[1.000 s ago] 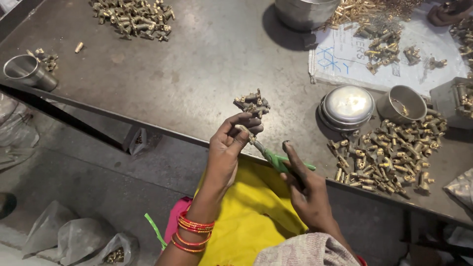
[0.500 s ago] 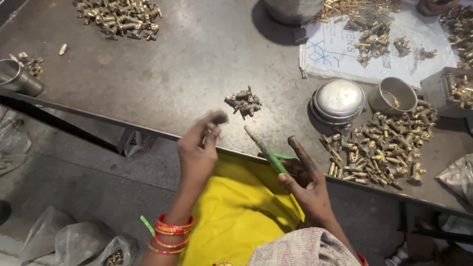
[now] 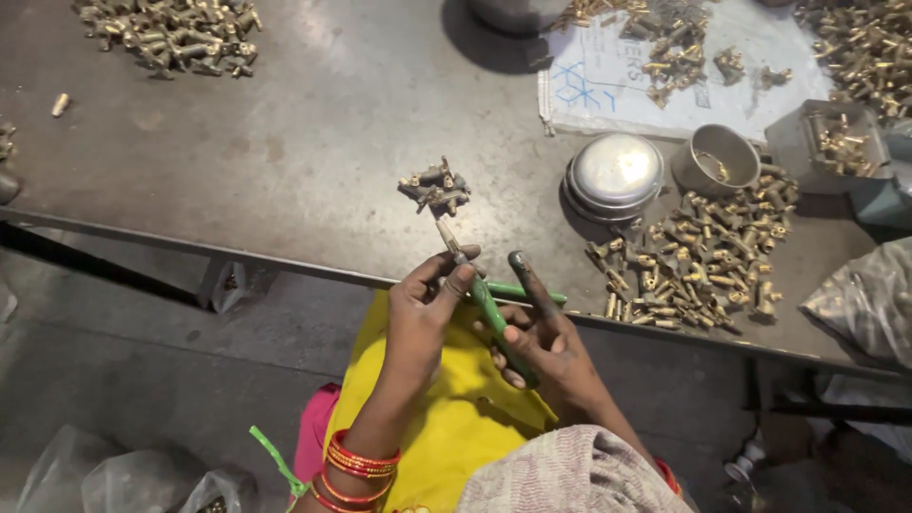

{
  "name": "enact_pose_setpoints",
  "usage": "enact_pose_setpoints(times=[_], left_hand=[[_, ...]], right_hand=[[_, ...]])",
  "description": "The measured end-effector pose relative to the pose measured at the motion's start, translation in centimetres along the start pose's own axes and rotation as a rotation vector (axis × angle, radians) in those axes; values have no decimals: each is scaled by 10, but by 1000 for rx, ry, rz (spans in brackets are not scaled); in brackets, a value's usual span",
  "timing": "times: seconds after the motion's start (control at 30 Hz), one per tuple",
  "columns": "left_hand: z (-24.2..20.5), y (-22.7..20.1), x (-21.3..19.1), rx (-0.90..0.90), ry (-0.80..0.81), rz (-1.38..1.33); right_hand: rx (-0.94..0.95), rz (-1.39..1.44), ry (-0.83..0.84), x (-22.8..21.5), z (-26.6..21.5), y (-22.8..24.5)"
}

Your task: The person sits at a metal workbench and uses a green-handled hand tool to work the openings of small brass fittings one at a time, twisting the tool inside each part. They set finished parts aside, dip a part into a small tin, and then wipe their hands and the tool with a cloth.

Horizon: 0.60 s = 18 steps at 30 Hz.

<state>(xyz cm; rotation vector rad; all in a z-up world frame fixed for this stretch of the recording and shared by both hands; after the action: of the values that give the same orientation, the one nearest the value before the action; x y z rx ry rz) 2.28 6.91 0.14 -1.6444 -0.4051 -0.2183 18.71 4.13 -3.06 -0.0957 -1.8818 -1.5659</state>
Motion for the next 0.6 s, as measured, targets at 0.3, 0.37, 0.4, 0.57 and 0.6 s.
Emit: enact_pose_setpoints(times=[0.3, 0.37, 0.4, 0.57, 0.6], left_hand=[[-8, -10, 28, -139, 69, -202], [-12, -6, 31, -146, 86, -161], [-13, -4, 34, -151, 103, -120], [-18, 0, 46, -178, 150, -174], [-18, 2, 46, -156, 154, -159]], right_hand=[[-424, -777, 49, 30, 14, 57], [-538, -977, 19, 39, 12, 72], [-652, -1178, -13, 47, 9, 82], [-694, -1333, -87, 51, 8, 86], [-729, -1420, -113, 56, 7, 90]])
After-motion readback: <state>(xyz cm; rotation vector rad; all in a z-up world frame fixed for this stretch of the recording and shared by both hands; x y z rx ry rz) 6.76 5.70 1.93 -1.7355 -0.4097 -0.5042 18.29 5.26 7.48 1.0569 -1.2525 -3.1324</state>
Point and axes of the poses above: each hand's wrist, its own z-axis towards the middle knuckle, its own x-axis out of the palm, y = z × x, the point moved 9 cm from there along z, towards the middle knuckle, and after that the axes turned 6 degrees about -x, right-handed, at the moved point
